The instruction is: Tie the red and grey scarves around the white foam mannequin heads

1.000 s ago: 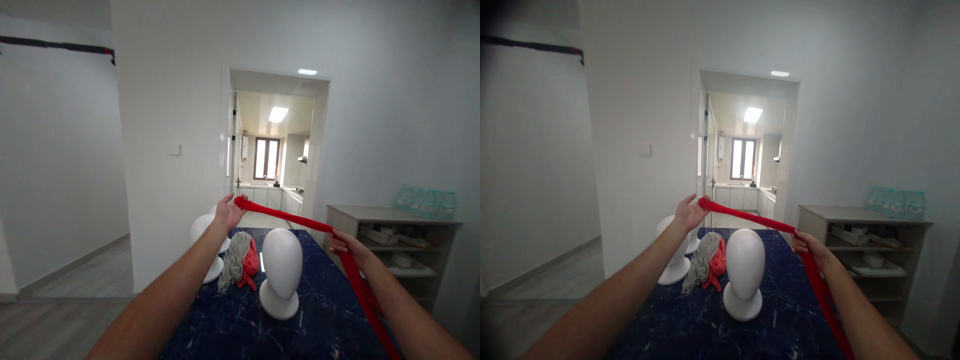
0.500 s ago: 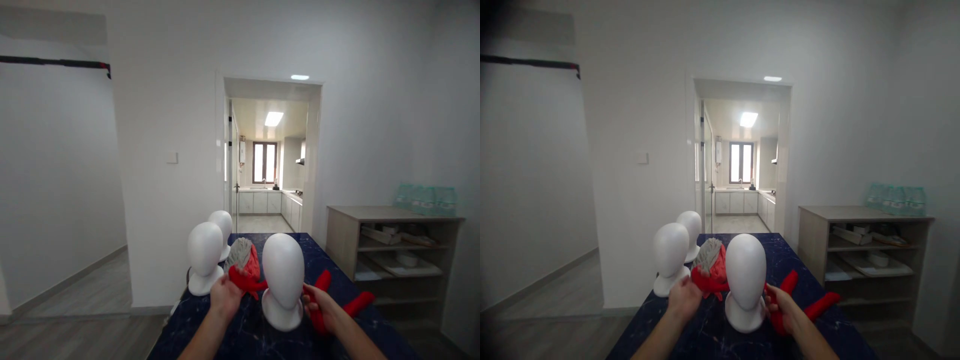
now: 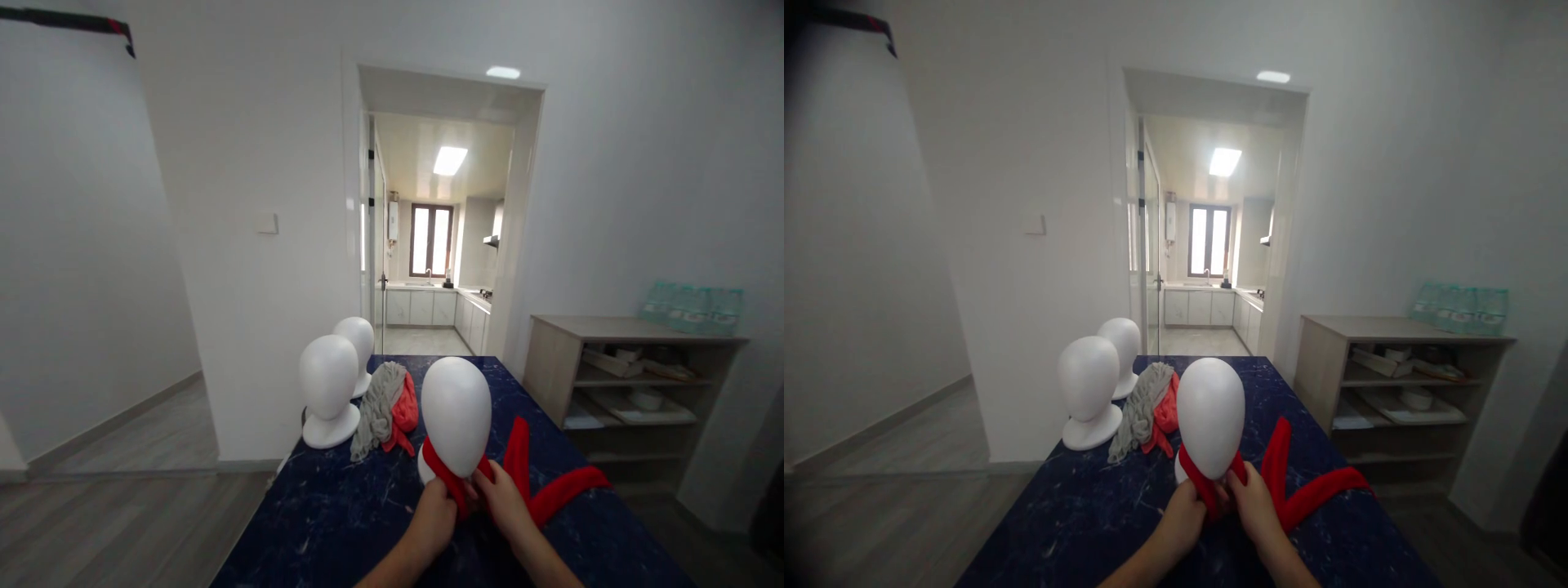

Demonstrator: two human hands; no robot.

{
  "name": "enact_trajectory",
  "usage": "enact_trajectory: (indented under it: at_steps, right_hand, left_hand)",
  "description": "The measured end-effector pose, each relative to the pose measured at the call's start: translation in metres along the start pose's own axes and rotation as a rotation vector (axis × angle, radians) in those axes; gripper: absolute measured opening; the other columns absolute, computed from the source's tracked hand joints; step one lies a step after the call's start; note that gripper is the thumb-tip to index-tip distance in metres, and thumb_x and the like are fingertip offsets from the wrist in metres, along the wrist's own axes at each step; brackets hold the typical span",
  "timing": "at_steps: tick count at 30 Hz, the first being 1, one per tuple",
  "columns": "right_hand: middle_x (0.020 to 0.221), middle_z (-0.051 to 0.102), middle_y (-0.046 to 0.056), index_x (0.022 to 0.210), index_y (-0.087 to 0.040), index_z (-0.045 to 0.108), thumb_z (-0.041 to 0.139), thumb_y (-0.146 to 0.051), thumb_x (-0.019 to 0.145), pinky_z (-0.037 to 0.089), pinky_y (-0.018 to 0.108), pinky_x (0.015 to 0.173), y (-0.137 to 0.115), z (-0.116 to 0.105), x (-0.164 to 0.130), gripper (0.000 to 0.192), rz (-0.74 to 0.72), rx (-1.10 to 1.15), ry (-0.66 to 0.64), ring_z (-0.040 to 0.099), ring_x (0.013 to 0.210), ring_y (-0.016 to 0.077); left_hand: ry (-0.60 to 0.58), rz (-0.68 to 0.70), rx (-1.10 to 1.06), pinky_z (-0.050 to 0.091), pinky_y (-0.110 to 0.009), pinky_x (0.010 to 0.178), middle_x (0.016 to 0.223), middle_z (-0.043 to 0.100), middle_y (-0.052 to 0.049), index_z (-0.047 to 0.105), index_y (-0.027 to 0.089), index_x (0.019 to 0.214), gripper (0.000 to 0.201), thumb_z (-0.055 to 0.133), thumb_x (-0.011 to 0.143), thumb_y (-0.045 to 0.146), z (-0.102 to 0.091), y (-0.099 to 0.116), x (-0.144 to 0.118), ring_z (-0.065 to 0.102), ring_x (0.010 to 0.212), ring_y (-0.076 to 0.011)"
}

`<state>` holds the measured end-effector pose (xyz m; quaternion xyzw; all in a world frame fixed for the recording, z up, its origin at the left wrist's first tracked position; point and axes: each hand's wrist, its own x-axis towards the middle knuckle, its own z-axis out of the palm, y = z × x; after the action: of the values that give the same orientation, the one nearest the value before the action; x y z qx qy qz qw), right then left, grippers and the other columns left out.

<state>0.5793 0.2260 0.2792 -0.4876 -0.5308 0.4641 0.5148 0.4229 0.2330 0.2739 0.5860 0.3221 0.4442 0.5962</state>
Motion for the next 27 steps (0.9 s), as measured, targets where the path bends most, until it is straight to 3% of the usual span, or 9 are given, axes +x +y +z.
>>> enact_trajectory:
  at_steps: [3,8,14,17,20,24,27]
  right_hand:
    - [0.097,0.078,0.005,0.103,-0.026,0.071,0.073,-0.048,0.083,0.058,0.042,0.083,0.002,-0.005,-0.024,0.030,-0.100,-0.205,0.216,0.073,0.092,0.0327]
    - [0.119,0.077,0.008,0.114,-0.028,0.071,0.075,-0.041,0.085,0.054,0.046,0.101,-0.001,0.002,-0.054,0.031,-0.162,-0.257,0.355,0.070,0.114,0.0347]
    - [0.122,0.076,0.012,0.115,-0.021,0.080,0.060,-0.051,0.096,0.050,0.041,0.107,-0.012,0.032,-0.065,0.041,-0.195,-0.424,0.234,0.069,0.116,0.0305]
    - [0.116,0.078,0.011,0.116,-0.020,0.079,0.067,-0.046,0.090,0.052,0.038,0.100,-0.017,0.038,-0.060,0.039,-0.151,-0.427,0.160,0.071,0.109,0.0300]
    - [0.098,0.080,0.007,0.099,-0.019,0.076,0.067,-0.035,0.084,0.054,0.033,0.085,-0.020,0.035,-0.050,0.023,-0.128,-0.428,0.132,0.073,0.092,0.0278]
    - [0.091,0.078,0.005,0.089,-0.021,0.067,0.057,-0.025,0.083,0.051,0.030,0.077,-0.019,0.022,-0.036,0.012,-0.155,-0.453,0.171,0.072,0.087,0.0255]
    - [0.085,0.075,0.003,0.091,-0.024,0.059,0.056,-0.020,0.085,0.047,0.028,0.070,-0.012,0.011,-0.030,0.008,-0.157,-0.565,0.242,0.071,0.080,0.0239]
  left_hand:
    - [0.035,0.008,0.055,0.056,-0.042,0.088,0.095,0.080,-0.009,0.079,0.020,0.095,0.027,0.068,0.071,0.019,-0.002,-0.001,-0.003,0.073,0.094,-0.0329]
    - [0.029,0.062,0.078,0.055,-0.039,0.090,0.103,0.080,-0.011,0.078,0.017,0.104,0.029,0.075,0.076,0.023,0.000,0.003,-0.005,0.072,0.097,-0.0314]
    - [-0.042,0.232,0.137,0.053,-0.037,0.100,0.111,0.080,-0.010,0.076,0.014,0.114,0.034,0.067,0.081,0.019,0.000,0.015,-0.013,0.070,0.098,-0.0261]
    - [-0.070,0.282,0.149,0.055,-0.036,0.095,0.111,0.080,-0.010,0.078,0.015,0.111,0.032,0.061,0.083,0.015,0.003,0.019,-0.019,0.071,0.097,-0.0258]
    - [0.015,0.207,0.168,0.056,-0.036,0.091,0.106,0.081,-0.010,0.078,0.015,0.106,0.033,0.059,0.080,0.011,0.004,0.017,-0.020,0.073,0.094,-0.0263]
    - [0.172,0.061,0.186,0.056,-0.037,0.088,0.102,0.082,-0.010,0.078,0.016,0.104,0.036,0.063,0.072,0.010,0.000,0.008,-0.013,0.074,0.095,-0.0298]
    - [0.227,0.009,0.027,0.056,-0.037,0.088,0.101,0.081,-0.010,0.078,0.016,0.104,0.038,0.069,0.067,0.013,-0.008,0.006,-0.006,0.075,0.097,-0.0308]
